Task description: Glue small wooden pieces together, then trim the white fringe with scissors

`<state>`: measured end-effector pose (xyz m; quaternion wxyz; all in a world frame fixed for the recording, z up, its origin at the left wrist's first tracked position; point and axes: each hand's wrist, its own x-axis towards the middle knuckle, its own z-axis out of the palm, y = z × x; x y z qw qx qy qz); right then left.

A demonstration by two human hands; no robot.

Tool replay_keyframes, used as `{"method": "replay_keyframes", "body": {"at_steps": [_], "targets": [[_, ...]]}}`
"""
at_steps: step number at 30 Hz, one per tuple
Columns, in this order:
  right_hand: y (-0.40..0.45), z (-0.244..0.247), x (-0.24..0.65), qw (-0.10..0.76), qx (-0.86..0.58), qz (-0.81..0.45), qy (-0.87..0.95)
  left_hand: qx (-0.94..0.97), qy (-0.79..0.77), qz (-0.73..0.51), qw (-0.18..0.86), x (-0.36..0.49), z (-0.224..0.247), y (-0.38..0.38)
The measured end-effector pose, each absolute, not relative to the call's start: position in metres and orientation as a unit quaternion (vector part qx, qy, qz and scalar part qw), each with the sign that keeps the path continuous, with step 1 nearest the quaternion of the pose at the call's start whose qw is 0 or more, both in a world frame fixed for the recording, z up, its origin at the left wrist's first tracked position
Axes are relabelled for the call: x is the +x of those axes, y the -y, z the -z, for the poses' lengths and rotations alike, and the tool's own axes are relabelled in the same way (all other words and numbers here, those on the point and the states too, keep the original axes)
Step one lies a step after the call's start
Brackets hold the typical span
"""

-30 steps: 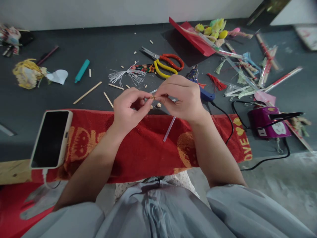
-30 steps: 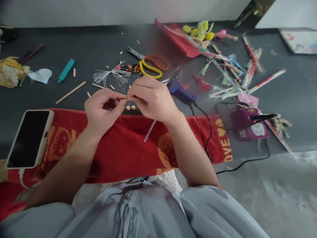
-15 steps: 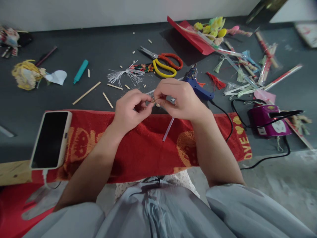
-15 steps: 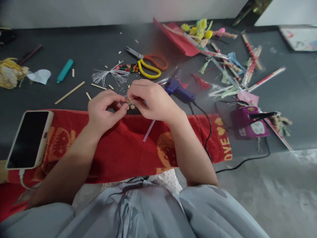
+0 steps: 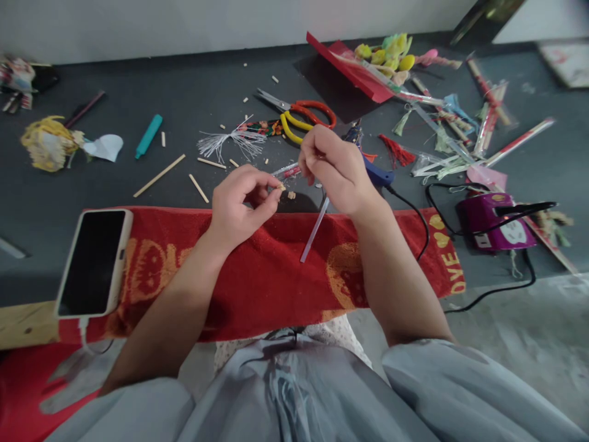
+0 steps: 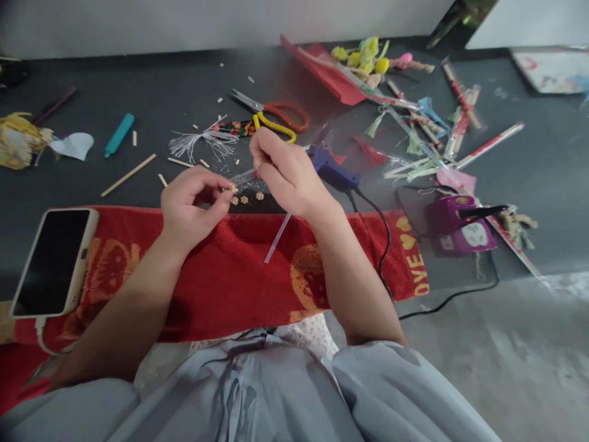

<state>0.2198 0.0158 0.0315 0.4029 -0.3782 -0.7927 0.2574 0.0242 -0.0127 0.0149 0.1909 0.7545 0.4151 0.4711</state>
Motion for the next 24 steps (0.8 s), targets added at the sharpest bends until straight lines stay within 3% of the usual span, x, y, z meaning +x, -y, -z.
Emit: {"method": "replay_keyframes", "body": {"at_steps": [3,9,13,18,24], "targets": [[-0.017,-0.028,0.220,0.418,-0.401,-0.234,0.781,0.718,-0.438,-0.485,0.239,0.026,-0.012,0.012],[-0.022,-0.019,0.221,0.413,-0.427,-0.138,0.793,0.534,-0.477,-0.513,0.473,0.033,-0.005,0.005],[-0.027,-0.008,0.218,0.382,-0.452,-0.111,0.798,0.471,-0.473,-0.481,0.568,0.034,-0.012,0.004],[-0.026,-0.007,0.213,0.380,-0.459,-0.142,0.791,0.413,-0.466,-0.471,0.625,0.035,-0.021,0.005],[-0.017,-0.023,0.207,0.409,-0.362,-0.208,0.811,0.428,-0.465,-0.459,0.625,0.036,-0.018,0.005]]}}
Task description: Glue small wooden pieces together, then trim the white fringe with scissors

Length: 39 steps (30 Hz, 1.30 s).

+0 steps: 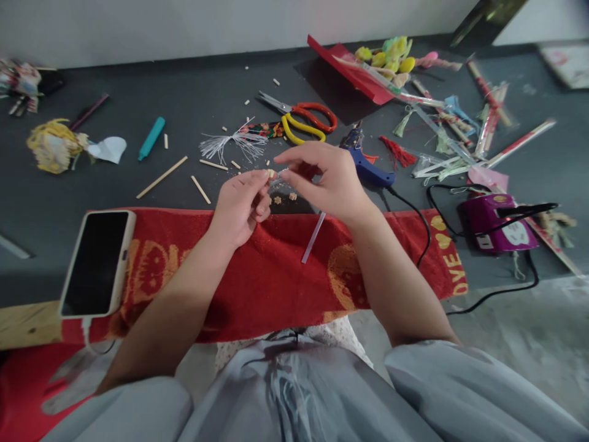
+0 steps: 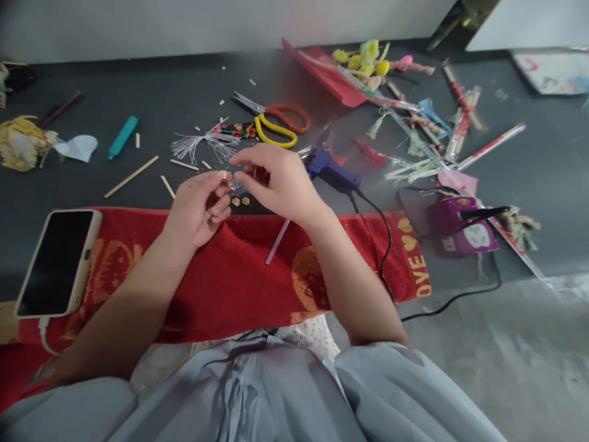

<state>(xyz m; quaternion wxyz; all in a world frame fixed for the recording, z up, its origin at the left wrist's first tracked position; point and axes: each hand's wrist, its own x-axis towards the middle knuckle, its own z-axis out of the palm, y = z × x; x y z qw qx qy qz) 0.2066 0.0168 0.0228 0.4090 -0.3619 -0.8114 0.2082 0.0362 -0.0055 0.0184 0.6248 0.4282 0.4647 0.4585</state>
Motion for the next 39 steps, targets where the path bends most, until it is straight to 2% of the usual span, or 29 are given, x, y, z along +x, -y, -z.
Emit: {"method": "replay_keyframes", "body": {"at_steps": [9,21,31,39], "targets": [[-0.016,-0.023,0.201,0.432,-0.324,-0.205,0.816,0.357,-0.442,-0.485,0.665,0.039,-0.024,0.012],[-0.014,-0.019,0.202,0.418,-0.318,-0.131,0.841,0.435,-0.472,-0.527,0.557,0.037,-0.013,0.011],[-0.012,-0.022,0.202,0.434,-0.335,-0.124,0.827,0.325,-0.476,-0.487,0.656,0.038,-0.032,0.011],[-0.012,-0.022,0.201,0.447,-0.340,-0.126,0.818,0.318,-0.462,-0.478,0.676,0.037,-0.035,0.014]]}}
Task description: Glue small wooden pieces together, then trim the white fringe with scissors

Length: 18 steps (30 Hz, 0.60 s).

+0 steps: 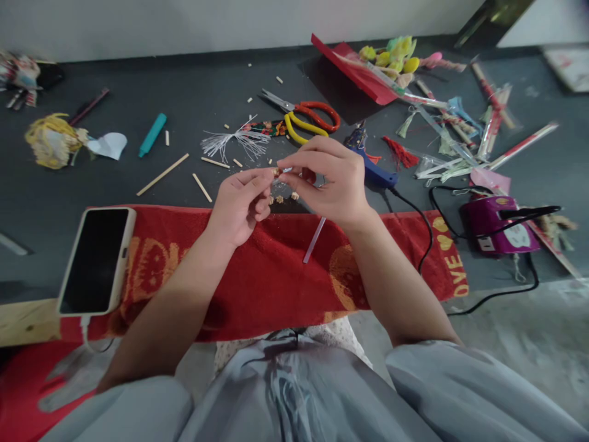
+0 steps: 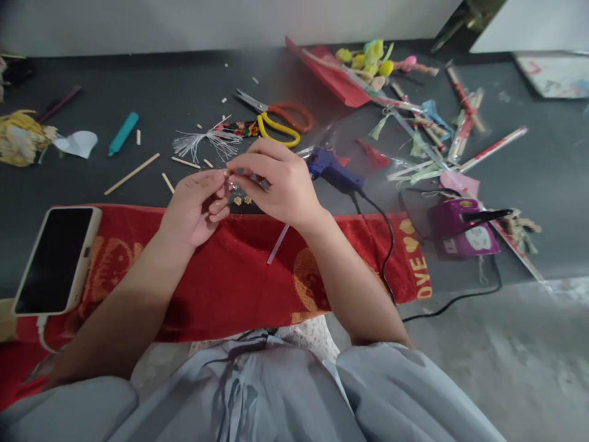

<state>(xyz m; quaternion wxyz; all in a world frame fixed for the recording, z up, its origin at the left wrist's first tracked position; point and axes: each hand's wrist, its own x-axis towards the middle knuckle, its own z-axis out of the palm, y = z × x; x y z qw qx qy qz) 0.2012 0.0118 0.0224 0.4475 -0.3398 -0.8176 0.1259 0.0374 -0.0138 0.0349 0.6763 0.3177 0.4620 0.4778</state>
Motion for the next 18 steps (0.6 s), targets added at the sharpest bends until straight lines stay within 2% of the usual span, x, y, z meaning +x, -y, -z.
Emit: {"method": "replay_keyframes", "body": {"at_steps": [8,14,18], "targets": [[-0.012,-0.024,0.203,0.440,-0.328,-0.127,0.826,0.324,-0.472,-0.468,0.673,0.037,-0.035,0.014],[-0.024,-0.012,0.215,0.390,-0.447,-0.100,0.799,0.333,-0.471,-0.468,0.670,0.036,-0.035,0.013],[-0.032,-0.004,0.220,0.396,-0.485,-0.106,0.772,0.331,-0.473,-0.463,0.673,0.037,-0.036,0.013]]}}
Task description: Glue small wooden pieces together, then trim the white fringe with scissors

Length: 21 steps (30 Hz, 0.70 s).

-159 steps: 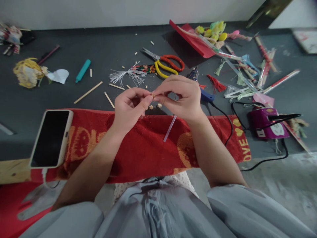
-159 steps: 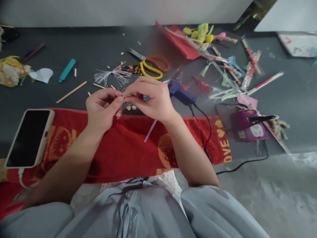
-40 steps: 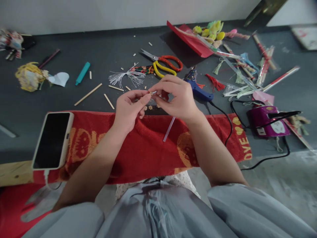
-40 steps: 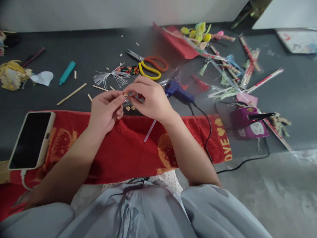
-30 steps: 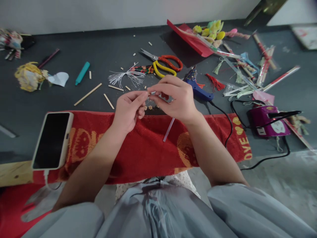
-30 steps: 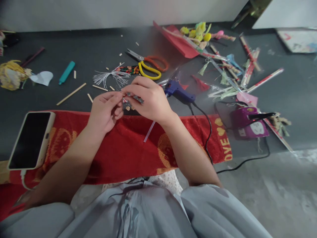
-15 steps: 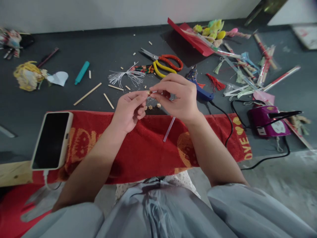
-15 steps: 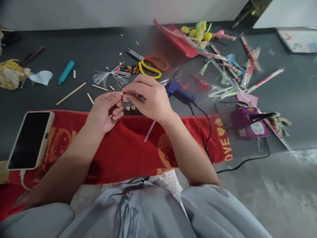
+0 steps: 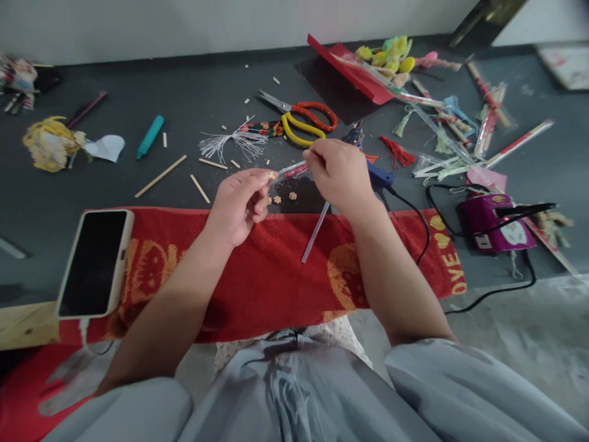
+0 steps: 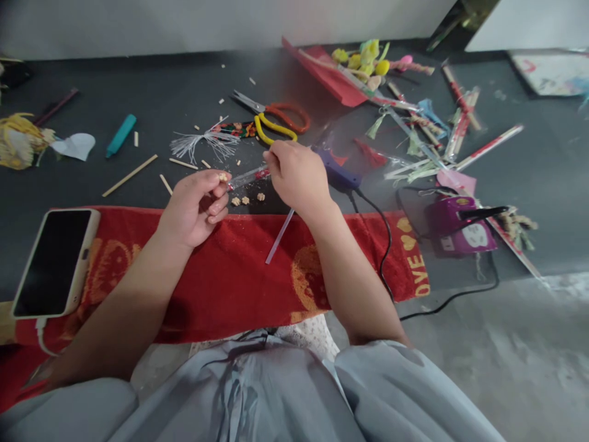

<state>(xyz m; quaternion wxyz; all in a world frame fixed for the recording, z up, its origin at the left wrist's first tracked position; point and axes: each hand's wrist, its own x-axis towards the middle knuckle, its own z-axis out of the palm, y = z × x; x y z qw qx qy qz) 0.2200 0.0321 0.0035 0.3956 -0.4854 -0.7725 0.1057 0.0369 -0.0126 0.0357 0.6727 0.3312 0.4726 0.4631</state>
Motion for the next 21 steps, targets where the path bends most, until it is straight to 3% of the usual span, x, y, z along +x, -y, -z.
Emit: {"method": "replay_keyframes", "body": {"at_steps": [8,21], "targets": [[-0.015,-0.023,0.203,0.392,-0.344,-0.216,0.825,0.335,-0.483,-0.460,0.665,0.038,-0.032,0.011],[-0.033,-0.003,0.226,0.435,-0.474,-0.119,0.756,0.338,-0.505,-0.472,0.639,0.038,-0.029,0.010]]}}
